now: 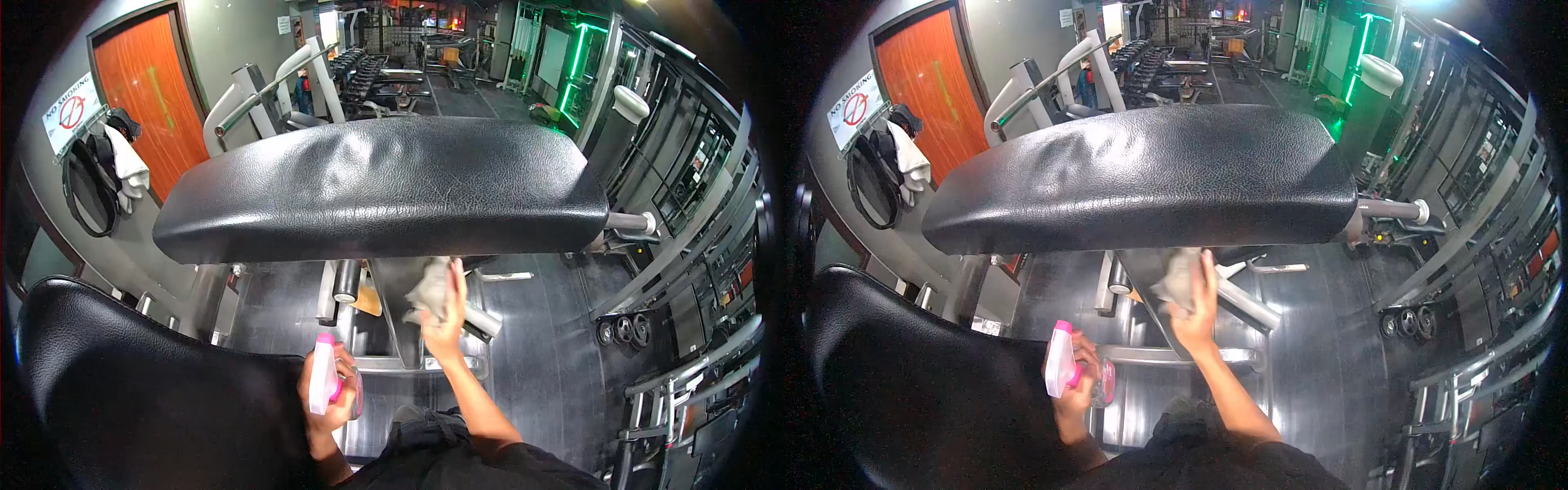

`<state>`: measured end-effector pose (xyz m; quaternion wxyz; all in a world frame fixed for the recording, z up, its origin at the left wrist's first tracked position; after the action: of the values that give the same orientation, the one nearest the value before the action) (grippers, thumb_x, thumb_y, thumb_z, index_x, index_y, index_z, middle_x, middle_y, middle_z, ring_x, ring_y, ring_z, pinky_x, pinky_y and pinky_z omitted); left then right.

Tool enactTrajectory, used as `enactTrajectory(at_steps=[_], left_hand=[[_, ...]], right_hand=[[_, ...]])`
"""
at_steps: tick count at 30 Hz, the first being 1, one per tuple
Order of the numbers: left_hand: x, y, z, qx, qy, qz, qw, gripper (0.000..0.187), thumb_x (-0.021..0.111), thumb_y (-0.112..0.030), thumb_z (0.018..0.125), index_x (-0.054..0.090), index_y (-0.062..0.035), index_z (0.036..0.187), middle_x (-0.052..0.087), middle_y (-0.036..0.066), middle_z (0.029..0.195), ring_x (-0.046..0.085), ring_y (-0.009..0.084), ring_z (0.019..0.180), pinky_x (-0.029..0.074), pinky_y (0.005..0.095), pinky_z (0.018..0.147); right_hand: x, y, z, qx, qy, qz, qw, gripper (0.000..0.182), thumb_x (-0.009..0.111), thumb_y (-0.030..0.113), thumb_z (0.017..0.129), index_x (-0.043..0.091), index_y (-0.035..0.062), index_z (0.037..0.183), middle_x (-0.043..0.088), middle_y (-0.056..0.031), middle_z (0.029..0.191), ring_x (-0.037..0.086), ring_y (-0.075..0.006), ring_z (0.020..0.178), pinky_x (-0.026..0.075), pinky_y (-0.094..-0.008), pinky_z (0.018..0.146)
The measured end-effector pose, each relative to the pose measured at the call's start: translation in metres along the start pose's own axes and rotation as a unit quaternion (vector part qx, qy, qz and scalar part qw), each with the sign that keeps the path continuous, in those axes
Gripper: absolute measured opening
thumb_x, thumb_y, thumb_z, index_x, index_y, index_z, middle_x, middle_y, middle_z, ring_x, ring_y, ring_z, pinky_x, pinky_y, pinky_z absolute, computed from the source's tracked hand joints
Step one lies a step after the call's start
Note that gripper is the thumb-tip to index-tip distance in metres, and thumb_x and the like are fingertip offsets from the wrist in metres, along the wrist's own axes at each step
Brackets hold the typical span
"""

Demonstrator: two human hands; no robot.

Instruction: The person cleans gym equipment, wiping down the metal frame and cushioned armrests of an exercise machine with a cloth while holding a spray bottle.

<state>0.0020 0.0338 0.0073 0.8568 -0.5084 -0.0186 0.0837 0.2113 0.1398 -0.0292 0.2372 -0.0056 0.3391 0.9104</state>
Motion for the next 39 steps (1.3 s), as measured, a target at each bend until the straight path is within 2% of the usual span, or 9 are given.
enactTrajectory(at_steps=[7, 10, 16, 21, 23, 27, 30, 37, 39], left_hand=[[-0.003, -0.002, 0.003, 0.006, -0.002, -0.012, 1.000, 0.045, 0.057, 0.009, 0.067, 0.048, 0.0056, 0.111, 0.058, 0.010, 0.084, 0.057, 0.0129, 0.068, 0.046, 0.0265, 0.072], [-0.003, -0.001, 0.004, 0.020, -0.001, -0.003, 1.000, 0.044, 0.057, 0.009, 0.067, 0.048, 0.0059, 0.110, 0.057, 0.010, 0.083, 0.056, 0.0126, 0.067, 0.046, 0.0267, 0.072], [-0.002, -0.005, 0.003, -0.014, -0.018, -0.042, 0.999, 0.043, 0.057, 0.009, 0.067, 0.048, 0.0058, 0.110, 0.058, 0.010, 0.083, 0.056, 0.0124, 0.067, 0.047, 0.0261, 0.069], [-0.001, 0.002, 0.003, 0.023, 0.029, 0.028, 0.999, 0.055, 0.044, 0.011, 0.063, 0.039, 0.0080, 0.117, 0.051, 0.012, 0.088, 0.053, 0.0131, 0.061, 0.046, 0.0247, 0.059], [-0.002, 0.004, 0.002, 0.027, 0.027, 0.028, 0.999, 0.053, 0.047, 0.010, 0.066, 0.039, 0.0077, 0.117, 0.052, 0.012, 0.088, 0.053, 0.0124, 0.061, 0.046, 0.0246, 0.060], [-0.003, 0.001, 0.002, -0.015, -0.019, -0.012, 1.000, 0.044, 0.058, 0.008, 0.067, 0.049, 0.0045, 0.110, 0.058, 0.010, 0.081, 0.057, 0.0127, 0.067, 0.047, 0.0260, 0.067], [-0.003, 0.005, 0.002, -0.022, -0.018, -0.016, 0.999, 0.044, 0.057, 0.009, 0.067, 0.049, 0.0041, 0.110, 0.058, 0.010, 0.082, 0.057, 0.0128, 0.067, 0.047, 0.0265, 0.068], [0.001, 0.003, 0.002, -0.032, -0.003, -0.041, 0.999, 0.044, 0.058, 0.009, 0.069, 0.048, 0.0035, 0.112, 0.057, 0.010, 0.086, 0.057, 0.0124, 0.069, 0.047, 0.0260, 0.069], [-0.002, 0.005, 0.002, -0.024, -0.003, -0.038, 0.999, 0.044, 0.058, 0.008, 0.070, 0.048, 0.0035, 0.112, 0.057, 0.010, 0.086, 0.056, 0.0122, 0.069, 0.047, 0.0258, 0.069]], right_hand=[[0.050, -0.079, -0.091, -0.074, 0.005, -0.115, 0.991, 0.090, 0.068, -0.004, 0.060, 0.027, 0.0077, 0.140, 0.017, -0.0340, 0.142, 0.025, -0.0535, 0.128, 0.029, -0.0520, 0.103], [0.041, -0.110, -0.154, 0.101, 0.066, -0.082, 0.989, 0.084, 0.058, -0.011, 0.062, 0.030, 0.0063, 0.139, 0.025, -0.0248, 0.144, 0.034, -0.0404, 0.128, 0.033, -0.0364, 0.102], [0.006, -0.154, -0.209, 0.415, 0.123, -0.033, 0.901, 0.059, 0.040, -0.007, 0.074, 0.041, 0.0016, 0.132, 0.057, -0.0233, 0.117, 0.054, -0.0351, 0.111, 0.042, -0.0354, 0.091], [0.019, -0.085, -0.072, 0.244, -0.045, 0.037, 0.968, 0.049, 0.049, 0.002, 0.081, 0.040, -0.0053, 0.128, 0.053, -0.0251, 0.121, 0.052, -0.0366, 0.113, 0.039, -0.0379, 0.094], [0.018, -0.016, -0.002, 0.039, -0.111, 0.021, 0.993, 0.053, 0.053, 0.000, 0.076, 0.039, -0.0064, 0.128, 0.046, -0.0246, 0.128, 0.045, -0.0378, 0.119, 0.035, -0.0400, 0.099], [0.037, -0.009, 0.012, 0.083, -0.118, 0.082, 0.986, 0.060, 0.059, -0.007, 0.067, 0.041, -0.0053, 0.124, 0.041, -0.0277, 0.130, 0.041, -0.0421, 0.122, 0.032, -0.0424, 0.102], [0.033, -0.016, -0.002, -0.078, -0.104, -0.043, 0.991, 0.056, 0.054, -0.009, 0.066, 0.043, -0.0059, 0.121, 0.043, -0.0274, 0.129, 0.046, -0.0439, 0.116, 0.039, -0.0413, 0.097], [0.014, -0.132, -0.135, 0.305, 0.081, -0.053, 0.948, 0.057, 0.042, -0.011, 0.068, 0.047, 0.0004, 0.124, 0.057, -0.0244, 0.113, 0.056, -0.0381, 0.106, 0.042, -0.0373, 0.091], [0.010, -0.127, -0.126, 0.262, 0.053, -0.043, 0.963, 0.052, 0.046, -0.007, 0.075, 0.045, -0.0013, 0.127, 0.058, -0.0240, 0.115, 0.054, -0.0360, 0.110, 0.041, -0.0355, 0.092]])
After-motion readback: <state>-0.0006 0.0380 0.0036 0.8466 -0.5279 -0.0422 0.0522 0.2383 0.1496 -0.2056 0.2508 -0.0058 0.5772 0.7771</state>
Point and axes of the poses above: each hand's wrist, its own z-axis towards the middle knuckle, its own x-axis out of the palm, y = z × x, the point moved 4 cm from there along z, towards the middle knuckle
